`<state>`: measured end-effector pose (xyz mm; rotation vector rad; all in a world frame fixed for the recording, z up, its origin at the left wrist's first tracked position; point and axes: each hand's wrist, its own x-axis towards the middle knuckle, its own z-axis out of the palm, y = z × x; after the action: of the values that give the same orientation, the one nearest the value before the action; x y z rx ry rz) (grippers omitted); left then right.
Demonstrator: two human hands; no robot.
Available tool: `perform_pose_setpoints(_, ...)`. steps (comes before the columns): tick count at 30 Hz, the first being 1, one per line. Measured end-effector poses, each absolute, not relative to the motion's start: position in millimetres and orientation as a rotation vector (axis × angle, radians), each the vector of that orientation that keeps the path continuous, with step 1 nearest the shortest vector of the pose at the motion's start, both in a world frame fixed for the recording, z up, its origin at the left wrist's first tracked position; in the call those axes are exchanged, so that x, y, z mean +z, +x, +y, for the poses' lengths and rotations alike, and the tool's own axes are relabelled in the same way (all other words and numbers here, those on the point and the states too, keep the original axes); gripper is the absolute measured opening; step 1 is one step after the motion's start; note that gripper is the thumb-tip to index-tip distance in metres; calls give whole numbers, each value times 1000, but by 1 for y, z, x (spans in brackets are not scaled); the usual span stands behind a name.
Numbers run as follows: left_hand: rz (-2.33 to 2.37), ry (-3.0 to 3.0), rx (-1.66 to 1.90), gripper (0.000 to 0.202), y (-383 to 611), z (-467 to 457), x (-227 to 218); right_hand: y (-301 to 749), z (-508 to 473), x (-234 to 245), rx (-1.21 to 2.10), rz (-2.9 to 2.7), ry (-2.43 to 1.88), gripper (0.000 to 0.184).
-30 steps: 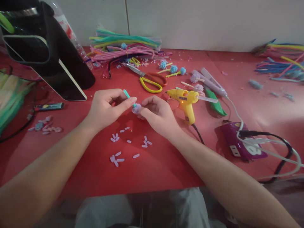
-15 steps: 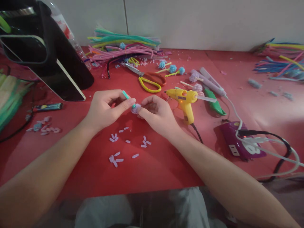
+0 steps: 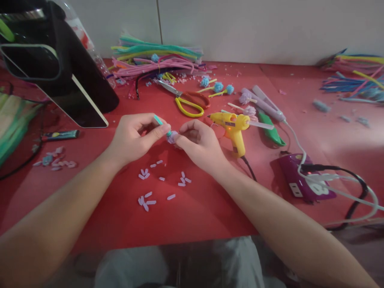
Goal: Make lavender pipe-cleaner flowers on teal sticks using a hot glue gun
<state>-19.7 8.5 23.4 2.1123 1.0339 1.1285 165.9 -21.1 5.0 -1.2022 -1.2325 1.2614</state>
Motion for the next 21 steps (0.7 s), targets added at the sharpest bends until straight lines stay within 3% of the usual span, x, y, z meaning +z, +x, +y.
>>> perform_pose_setpoints(8,1010,2068,1112,23,-19,8,23,166,-23,4,1222,-1303,-1225,39)
perform_pose_setpoints(15,1024,2035,1184,13,-22,14,21,166,-23,6,1221,-1286,-1218,30)
perform_pose_setpoints(21,1015,1981,1195,11,-21,14,20,167,-22,4,1200,-1316,-1212,36)
